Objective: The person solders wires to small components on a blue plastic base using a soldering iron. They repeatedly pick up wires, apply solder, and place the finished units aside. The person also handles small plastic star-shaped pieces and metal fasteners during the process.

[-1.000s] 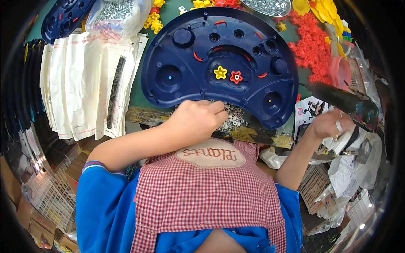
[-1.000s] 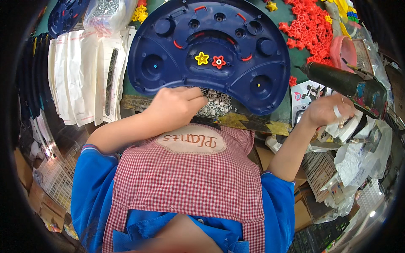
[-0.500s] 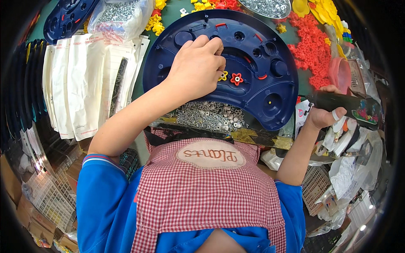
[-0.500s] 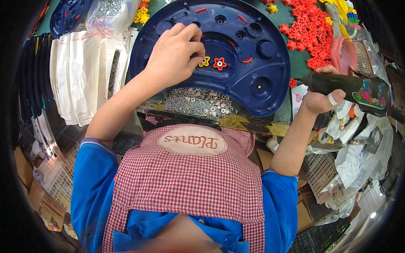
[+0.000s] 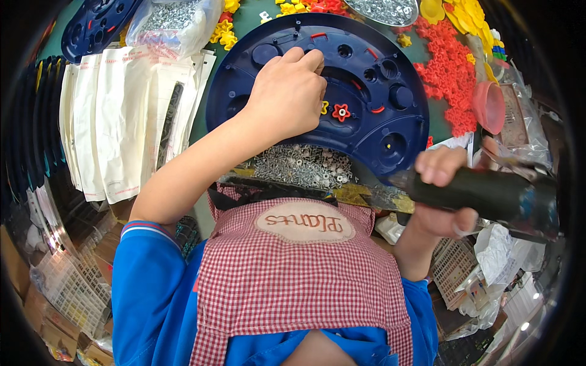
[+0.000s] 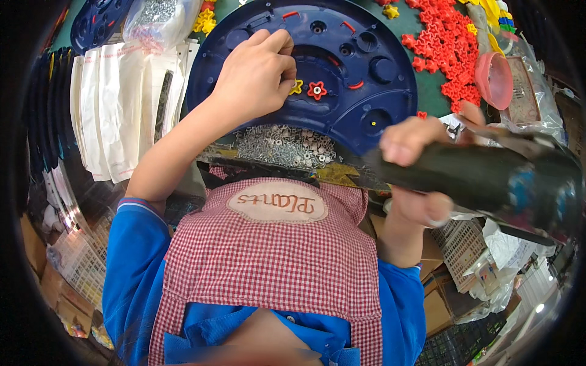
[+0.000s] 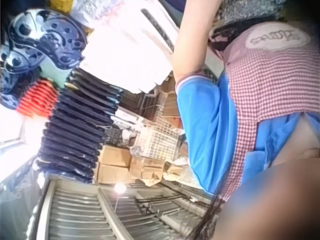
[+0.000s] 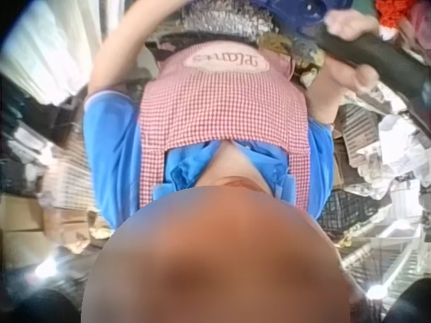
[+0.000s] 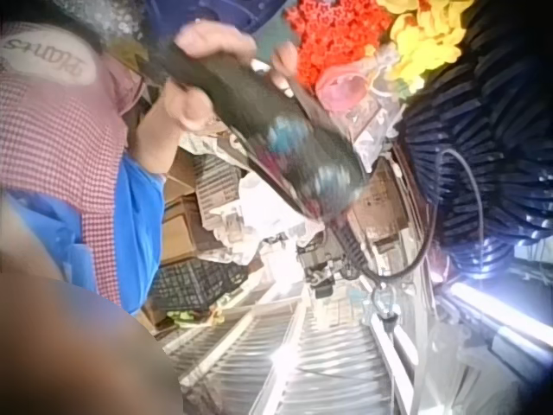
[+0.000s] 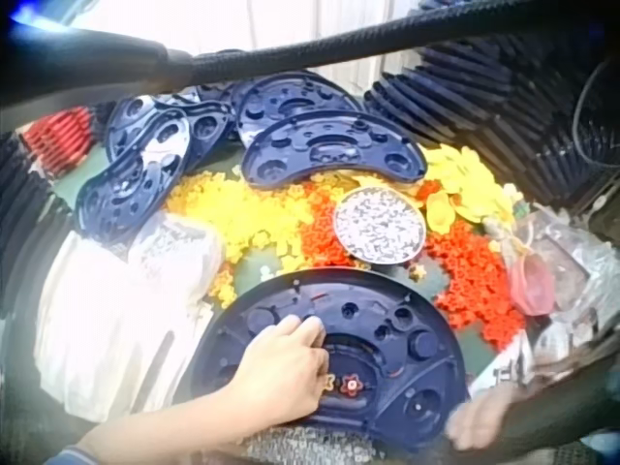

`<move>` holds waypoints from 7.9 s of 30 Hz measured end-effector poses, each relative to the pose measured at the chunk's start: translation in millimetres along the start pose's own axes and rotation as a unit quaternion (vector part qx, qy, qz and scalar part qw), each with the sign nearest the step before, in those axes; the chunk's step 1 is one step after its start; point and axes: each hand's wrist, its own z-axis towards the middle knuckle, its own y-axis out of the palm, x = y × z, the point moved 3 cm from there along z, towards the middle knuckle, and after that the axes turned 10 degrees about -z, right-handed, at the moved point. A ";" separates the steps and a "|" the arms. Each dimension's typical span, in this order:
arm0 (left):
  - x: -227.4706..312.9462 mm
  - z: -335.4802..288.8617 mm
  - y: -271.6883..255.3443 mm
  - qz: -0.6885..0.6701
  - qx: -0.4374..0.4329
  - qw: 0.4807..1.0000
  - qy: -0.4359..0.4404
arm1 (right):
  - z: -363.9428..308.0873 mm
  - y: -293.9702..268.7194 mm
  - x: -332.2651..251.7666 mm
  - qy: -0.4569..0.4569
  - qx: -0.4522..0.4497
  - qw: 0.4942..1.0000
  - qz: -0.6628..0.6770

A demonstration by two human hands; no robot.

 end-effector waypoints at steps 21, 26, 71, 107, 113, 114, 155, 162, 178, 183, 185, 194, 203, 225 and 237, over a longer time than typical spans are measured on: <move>-8.4 -10.4 5.5 -0.032 0.059 0.998 0.001 | -23.1 62.8 52.2 -0.010 0.050 0.999 -0.002; -11.9 -10.5 7.9 -0.045 0.069 0.997 0.007 | -17.0 61.5 46.9 -0.009 0.046 0.999 -0.015; 29.9 -45.9 -4.0 -0.145 0.073 0.978 0.130 | 13.0 48.0 24.9 -0.101 0.059 0.990 0.079; -97.6 -220.8 -117.9 0.202 0.179 0.924 -0.272 | 10.5 31.3 24.8 -0.072 0.111 0.987 -0.087; -111.8 -229.7 -105.1 0.125 0.224 0.927 -0.272 | 10.2 27.4 27.1 -0.065 0.088 0.990 -0.086; -107.9 -228.2 -115.7 0.126 0.236 0.935 -0.234 | 9.8 26.4 27.4 -0.065 0.085 0.991 -0.081; -31.0 -44.6 -224.6 -0.291 0.024 0.956 0.024 | 4.4 25.4 11.6 -0.087 0.106 0.989 -0.050; -49.1 -46.4 -153.7 -0.135 -0.009 0.987 -0.088 | 6.5 21.0 11.6 -0.087 0.113 0.988 -0.065; -14.5 -37.5 -59.1 -0.010 0.195 0.977 0.087 | 18.4 33.3 12.1 -0.095 0.095 0.989 -0.066; 4.5 -27.8 -24.6 -0.024 0.090 0.994 0.052 | 21.5 26.9 12.5 -0.114 0.073 0.988 -0.068; 6.6 -23.5 -20.5 -0.020 0.142 0.987 0.067 | 22.0 23.8 11.9 -0.110 0.072 0.989 -0.061; 13.2 -15.3 15.4 -0.190 0.048 0.979 0.048 | 26.7 20.5 14.3 -0.107 0.082 0.989 -0.064; 12.7 -5.4 29.6 -0.180 0.074 0.978 0.079 | 31.1 23.2 25.9 -0.087 0.074 0.992 -0.056; 7.7 -6.1 35.8 -0.203 0.069 0.975 0.050 | 43.3 29.8 57.3 -0.078 -0.055 0.995 -0.005; 21.6 -38.6 -1.3 -0.100 0.081 0.980 0.151 | -28.9 52.2 61.2 0.041 -0.036 0.996 -0.066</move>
